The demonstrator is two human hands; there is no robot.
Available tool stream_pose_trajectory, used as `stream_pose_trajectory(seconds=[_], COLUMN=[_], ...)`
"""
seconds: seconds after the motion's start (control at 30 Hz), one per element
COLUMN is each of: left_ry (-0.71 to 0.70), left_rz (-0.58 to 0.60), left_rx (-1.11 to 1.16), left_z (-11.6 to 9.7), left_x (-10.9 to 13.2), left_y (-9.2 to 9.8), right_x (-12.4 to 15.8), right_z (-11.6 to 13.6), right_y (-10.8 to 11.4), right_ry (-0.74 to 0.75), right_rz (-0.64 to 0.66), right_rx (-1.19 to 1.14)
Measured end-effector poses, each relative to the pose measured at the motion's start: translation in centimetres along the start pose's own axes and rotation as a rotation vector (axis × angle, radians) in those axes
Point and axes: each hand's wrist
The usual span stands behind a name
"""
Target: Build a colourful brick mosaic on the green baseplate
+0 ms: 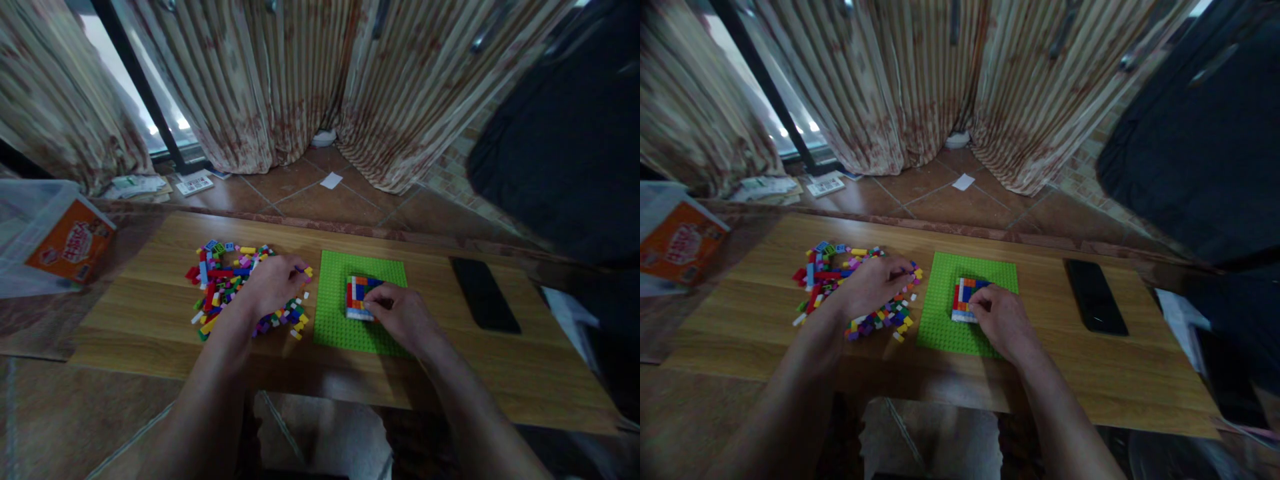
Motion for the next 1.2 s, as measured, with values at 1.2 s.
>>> stream_pose_trajectory(seconds=[1.2], left_ry=[-0.054], left_rz=[0.154], left_rx=[0.630], left_z=[-7.7], left_x=[-3.1], left_y=[-9.7], right_x=[-0.9], right_z=[-2.1], right_y=[2.5], right_ry=[-0.277], right_rz=[-0.212], right_rx=[0.005])
Point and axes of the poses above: each hand's wrist, its own x-axis away from the middle knuckle, its own y-axis out of the back of the hand, z = x × y, and after that the axes turned 15 degrees about z, right-handed
